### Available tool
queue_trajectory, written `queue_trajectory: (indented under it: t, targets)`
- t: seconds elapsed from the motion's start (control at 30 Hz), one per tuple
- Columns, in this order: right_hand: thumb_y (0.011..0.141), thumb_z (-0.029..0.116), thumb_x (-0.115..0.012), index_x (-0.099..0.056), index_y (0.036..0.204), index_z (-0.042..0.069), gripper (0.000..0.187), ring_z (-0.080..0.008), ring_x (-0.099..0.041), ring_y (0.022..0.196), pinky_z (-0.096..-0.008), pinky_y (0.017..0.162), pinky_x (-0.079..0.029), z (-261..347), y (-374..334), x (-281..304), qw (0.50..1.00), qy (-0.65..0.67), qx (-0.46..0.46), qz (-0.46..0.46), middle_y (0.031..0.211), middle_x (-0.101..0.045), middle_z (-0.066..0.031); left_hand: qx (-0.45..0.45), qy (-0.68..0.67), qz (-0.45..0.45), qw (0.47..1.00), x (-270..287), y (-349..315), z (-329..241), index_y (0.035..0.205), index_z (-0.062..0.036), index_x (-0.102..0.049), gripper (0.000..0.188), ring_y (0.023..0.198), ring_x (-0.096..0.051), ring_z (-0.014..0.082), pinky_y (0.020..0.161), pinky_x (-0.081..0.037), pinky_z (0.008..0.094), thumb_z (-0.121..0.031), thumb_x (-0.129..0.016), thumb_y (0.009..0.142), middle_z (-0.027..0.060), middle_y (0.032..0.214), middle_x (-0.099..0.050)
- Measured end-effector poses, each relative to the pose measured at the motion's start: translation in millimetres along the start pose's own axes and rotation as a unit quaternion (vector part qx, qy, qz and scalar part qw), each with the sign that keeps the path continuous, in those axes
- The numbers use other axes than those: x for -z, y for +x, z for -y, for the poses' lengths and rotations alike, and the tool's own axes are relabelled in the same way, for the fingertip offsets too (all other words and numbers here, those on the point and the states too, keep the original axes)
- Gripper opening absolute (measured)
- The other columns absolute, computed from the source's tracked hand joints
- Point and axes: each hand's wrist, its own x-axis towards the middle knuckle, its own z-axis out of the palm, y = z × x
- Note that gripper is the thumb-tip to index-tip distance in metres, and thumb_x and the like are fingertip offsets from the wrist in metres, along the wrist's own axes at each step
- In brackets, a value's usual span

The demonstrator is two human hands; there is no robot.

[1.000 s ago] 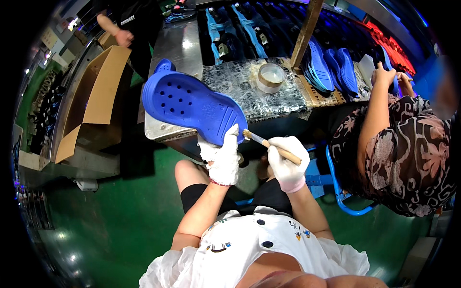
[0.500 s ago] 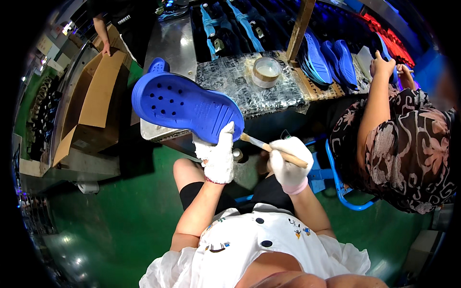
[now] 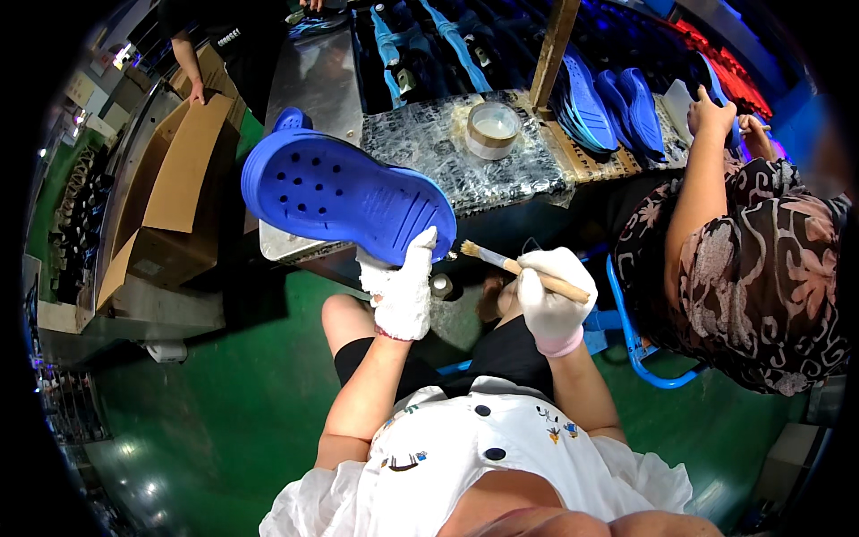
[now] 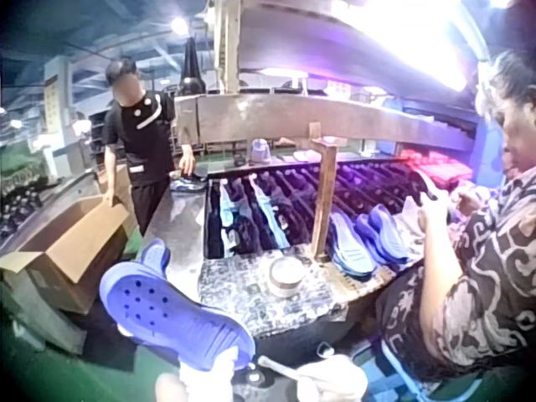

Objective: The person uses a brush to apply a substance along the edges of blue shoe soles at a factory workstation while other shoes move along a conveyor belt.

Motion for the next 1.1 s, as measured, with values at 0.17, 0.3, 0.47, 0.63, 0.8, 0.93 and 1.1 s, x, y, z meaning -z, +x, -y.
queue_trajectory:
  t: [0.17,0.3,0.47,0.63,0.8,0.93,1.1]
  targets:
    - [0.068,-0.006,-0.064,-0.063,0.075,0.001,0.010,-0.0185,-0.059,0.058,-0.0269,0.050,-0.045,1,6,-15,0.996,0.011,0.067,0.065,0.068,-0.062,-0.0072,-0.004,-0.035,0.024,0.999,0,8,6,0.114,-0.0018,-0.049,0.044,0.090,-0.057,0.0126,0.078,-0.049,0.0265,-0.003,-0.072,0.076,0.0058,0.103,-0.058]
    - [0.074,-0.007,-0.059,-0.062,0.077,-0.001,0.007,-0.0149,-0.057,0.058,-0.0248,0.053,-0.045,-37,-10,2,0.996,0.061,-0.058,-0.031,0.070,-0.061,-0.0081,-0.020,-0.041,0.038,0.998,-6,20,7,0.115,-0.0026,-0.049,0.046,0.091,-0.056,0.0126,0.078,-0.049,0.0262,-0.004,-0.072,0.076,0.0058,0.103,-0.059]
    - [0.084,0.010,-0.060,-0.065,0.083,0.001,0.010,-0.0183,-0.063,0.064,-0.0310,0.059,-0.049,-132,-86,-6,0.966,0.044,-0.237,-0.092,0.072,-0.065,-0.0085,0.144,0.099,0.198,0.965,-29,17,-7,0.113,-0.0071,-0.051,0.041,0.066,-0.058,0.0077,0.047,-0.046,0.0209,-0.017,-0.072,0.079,0.0031,0.090,-0.063]
    - [0.081,0.027,-0.062,-0.068,0.086,0.008,0.021,-0.0305,-0.065,0.070,-0.0374,0.064,-0.050,-147,-126,-10,0.933,-0.091,-0.344,0.054,0.073,-0.065,-0.0151,0.181,0.116,0.406,0.888,-101,12,-17,0.101,-0.0074,-0.058,0.028,0.048,-0.049,0.0045,0.038,-0.038,0.0186,-0.021,-0.070,0.080,-0.0008,0.075,-0.060]
    - [0.084,0.030,-0.058,-0.069,0.084,0.007,0.025,-0.0345,-0.064,0.071,-0.0400,0.063,-0.050,-178,-140,-18,0.932,-0.092,-0.351,0.018,0.073,-0.065,-0.0171,0.168,0.091,0.536,0.823,-223,14,3,0.096,-0.0071,-0.060,0.022,0.048,-0.052,0.0059,0.037,-0.039,0.0177,-0.023,-0.066,0.082,0.0004,0.070,-0.060]
    - [0.085,0.034,-0.057,-0.067,0.080,0.005,0.031,-0.0313,-0.065,0.069,-0.0396,0.065,-0.050,-170,-132,-22,0.904,-0.086,-0.411,0.077,0.072,-0.065,-0.0160,0.160,0.103,0.495,0.847,-308,24,11,0.095,0.0062,-0.052,0.045,0.049,-0.055,0.0138,0.039,-0.044,0.0245,-0.029,-0.073,0.076,0.0082,0.070,-0.057]
    - [0.086,0.030,-0.057,-0.067,0.085,0.006,0.026,-0.0287,-0.065,0.069,-0.0380,0.066,-0.050,-181,-132,-27,0.916,-0.053,-0.394,0.051,0.074,-0.066,-0.0144,0.091,0.193,0.449,0.868,-355,43,34,0.107,0.0093,-0.053,0.076,0.067,-0.062,0.0242,0.067,-0.050,0.0391,-0.055,-0.070,0.071,0.0180,0.085,-0.060]
